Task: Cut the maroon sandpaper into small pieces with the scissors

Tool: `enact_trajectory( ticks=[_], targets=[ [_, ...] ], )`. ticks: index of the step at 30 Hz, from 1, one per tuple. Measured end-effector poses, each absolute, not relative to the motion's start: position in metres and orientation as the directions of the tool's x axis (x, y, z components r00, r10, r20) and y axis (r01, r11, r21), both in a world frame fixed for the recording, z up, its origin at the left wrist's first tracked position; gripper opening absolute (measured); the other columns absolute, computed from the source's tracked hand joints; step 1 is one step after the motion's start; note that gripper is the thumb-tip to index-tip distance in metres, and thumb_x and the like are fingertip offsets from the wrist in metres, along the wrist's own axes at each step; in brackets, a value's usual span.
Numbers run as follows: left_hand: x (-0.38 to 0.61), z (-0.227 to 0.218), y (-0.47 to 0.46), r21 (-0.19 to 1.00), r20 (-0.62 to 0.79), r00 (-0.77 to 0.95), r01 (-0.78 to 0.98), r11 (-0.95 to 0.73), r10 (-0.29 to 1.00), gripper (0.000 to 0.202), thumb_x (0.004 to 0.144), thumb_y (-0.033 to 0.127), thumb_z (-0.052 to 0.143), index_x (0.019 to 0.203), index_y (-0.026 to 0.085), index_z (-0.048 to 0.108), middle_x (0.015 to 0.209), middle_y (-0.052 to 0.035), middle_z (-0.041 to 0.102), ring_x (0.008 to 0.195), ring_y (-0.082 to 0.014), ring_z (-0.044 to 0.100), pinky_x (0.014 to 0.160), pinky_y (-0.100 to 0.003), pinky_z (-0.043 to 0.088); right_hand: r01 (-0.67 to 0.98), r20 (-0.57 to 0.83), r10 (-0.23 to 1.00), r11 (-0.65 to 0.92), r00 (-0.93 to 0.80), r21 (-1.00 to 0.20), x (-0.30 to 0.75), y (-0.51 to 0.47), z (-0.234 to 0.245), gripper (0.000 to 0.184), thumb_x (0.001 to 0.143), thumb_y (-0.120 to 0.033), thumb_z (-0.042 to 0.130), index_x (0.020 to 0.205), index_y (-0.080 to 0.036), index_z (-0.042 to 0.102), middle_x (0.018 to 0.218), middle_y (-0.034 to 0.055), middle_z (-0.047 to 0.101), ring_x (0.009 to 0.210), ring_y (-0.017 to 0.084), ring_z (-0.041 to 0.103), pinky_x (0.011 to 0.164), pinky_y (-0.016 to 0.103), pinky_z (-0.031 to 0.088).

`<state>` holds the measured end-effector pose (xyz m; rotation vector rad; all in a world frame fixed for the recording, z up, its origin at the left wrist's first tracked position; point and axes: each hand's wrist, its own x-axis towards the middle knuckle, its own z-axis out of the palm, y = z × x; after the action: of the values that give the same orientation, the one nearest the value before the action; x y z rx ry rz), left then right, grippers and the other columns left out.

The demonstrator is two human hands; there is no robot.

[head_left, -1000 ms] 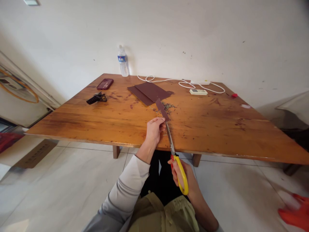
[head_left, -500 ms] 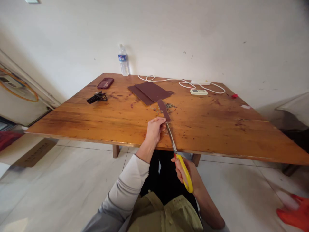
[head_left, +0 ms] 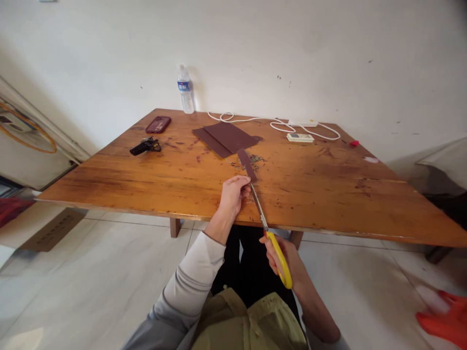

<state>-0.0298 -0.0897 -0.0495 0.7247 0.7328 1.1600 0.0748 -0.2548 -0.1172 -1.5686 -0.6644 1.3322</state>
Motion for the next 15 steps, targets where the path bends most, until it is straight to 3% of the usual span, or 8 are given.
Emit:
enact_trajectory(
  ticks=[6,15],
  targets=[
    [-0.030,-0.051,-0.089,0.818,-0.136,0.233,-0.522,0.242,0.963,0.010,0.061,0.018,0.069,0.056,0.014,0.062,0.045,0.0009,0.053,0.040,-0.0070,0.044,0.044,-0.022,0.028,-0.122,-0.397,0.889,-0.378,0.228,-0.918,0.073,-0.261,-0.108,0.038,0.071,-0.055,0.073,0.064,-0.021,0.056,0.037,-0.0102,0.037,0.029,0.005,0.030,0.028,0.015,0.024],
    [-0.030,-0.050,-0.090,0.811,-0.136,0.239,-0.531,0.247,0.961,0.010,0.061,0.017,0.070,0.057,0.015,0.061,0.044,0.0014,0.052,0.039,-0.0073,0.043,0.044,-0.022,0.029,-0.007,-0.375,0.889,-0.388,0.264,-0.922,0.077,-0.266,-0.101,0.047,0.070,-0.066,0.073,0.072,-0.021,0.058,0.036,-0.0111,0.038,0.029,0.006,0.031,0.029,0.017,0.026]
  ],
)
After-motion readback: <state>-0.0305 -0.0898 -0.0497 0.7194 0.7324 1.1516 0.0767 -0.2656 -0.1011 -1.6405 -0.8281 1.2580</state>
